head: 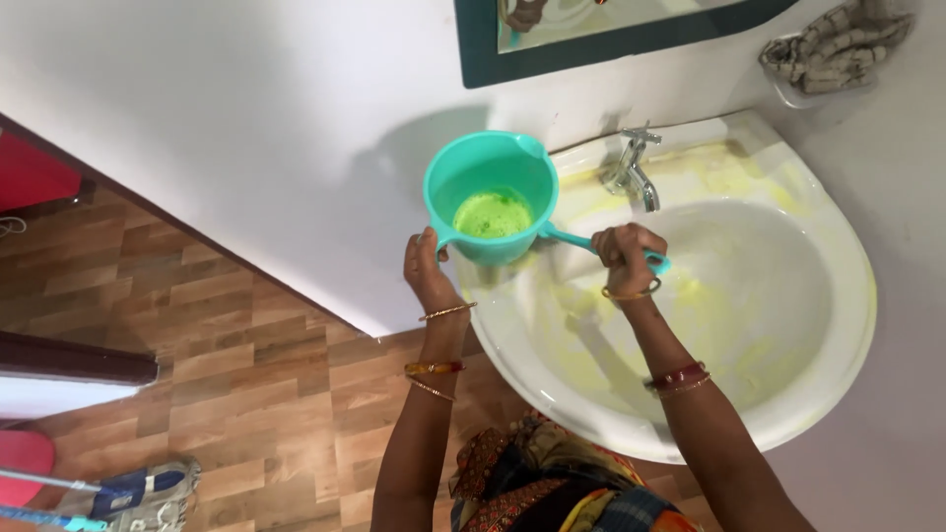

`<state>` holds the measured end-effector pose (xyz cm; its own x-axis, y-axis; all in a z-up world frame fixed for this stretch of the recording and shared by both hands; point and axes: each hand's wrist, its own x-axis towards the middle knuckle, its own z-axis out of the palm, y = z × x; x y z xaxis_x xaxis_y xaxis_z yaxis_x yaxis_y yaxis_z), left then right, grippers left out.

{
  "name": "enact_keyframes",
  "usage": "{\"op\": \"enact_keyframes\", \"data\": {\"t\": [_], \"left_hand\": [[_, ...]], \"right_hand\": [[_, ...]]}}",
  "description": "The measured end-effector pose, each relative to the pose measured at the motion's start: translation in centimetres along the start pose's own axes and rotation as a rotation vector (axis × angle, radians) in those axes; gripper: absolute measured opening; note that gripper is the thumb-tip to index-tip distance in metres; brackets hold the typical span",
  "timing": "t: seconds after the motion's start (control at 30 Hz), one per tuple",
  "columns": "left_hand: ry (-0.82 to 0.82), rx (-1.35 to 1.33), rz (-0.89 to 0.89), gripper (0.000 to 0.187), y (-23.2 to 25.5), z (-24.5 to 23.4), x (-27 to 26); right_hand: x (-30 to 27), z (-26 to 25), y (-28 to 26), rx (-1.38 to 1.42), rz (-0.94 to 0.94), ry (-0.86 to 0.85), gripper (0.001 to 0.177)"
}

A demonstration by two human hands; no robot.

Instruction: The person scrubs a white bathroom sink with a blue brush and yellow cleaning solution, repeatedly dipping the brush into a green cup and scrubbing the basin, faucet, and surrounding surfaces. The person occasionally rinses the brush under running water and continues scrubbing until the end of the clip.

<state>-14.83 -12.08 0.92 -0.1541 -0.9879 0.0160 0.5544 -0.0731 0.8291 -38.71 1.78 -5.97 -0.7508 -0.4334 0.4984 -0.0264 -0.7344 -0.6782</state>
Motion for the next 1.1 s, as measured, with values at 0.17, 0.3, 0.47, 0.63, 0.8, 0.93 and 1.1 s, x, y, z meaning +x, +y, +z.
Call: {"op": "enact_keyframes", "data": {"t": [0.17,0.3,0.47,0.63,0.8,0.93,1.1], "left_hand": [[-0.005,0.062,0.012,0.029,-3.8,2.4,3.1],[-0.022,0.079,-0.013,0.028,-6.4,3.5,4.4],[-0.068,0.111,-0.022,0.032,-10.3,3.8,5.4],[-0.102,0.173,-0.029,0.035,-12.4,2.8,6.9],[-0.142,0.178,0.037,0.041,-12.8,1.0,7.3],[-0.159,0.207,0.039,0.05,-11.5,-0.8,5.7],[-0.177,0.358,0.055,0.057,-7.7,-3.7,1.5]], "right_hand": [[4.2,-3.8,-4.9,-0.329,-0.169,-0.027,0.04],[0.8,-2.1,-3.8,-0.236,-0.266,-0.09,0.044],[-3.2,-0.4,-8.2,-0.575,-0.055,-0.132,0.031],[-4.9,0.3,-11.6,-1.186,-0.104,-0.242,0.016],[-9.5,1.3,-10.1,-1.039,0.031,-0.119,0.021],[-11.7,2.6,-10.7,-1.06,0.112,-0.226,0.023],[-9.8,1.1,-12.4,-0.985,0.157,-0.031,0.025]]}}
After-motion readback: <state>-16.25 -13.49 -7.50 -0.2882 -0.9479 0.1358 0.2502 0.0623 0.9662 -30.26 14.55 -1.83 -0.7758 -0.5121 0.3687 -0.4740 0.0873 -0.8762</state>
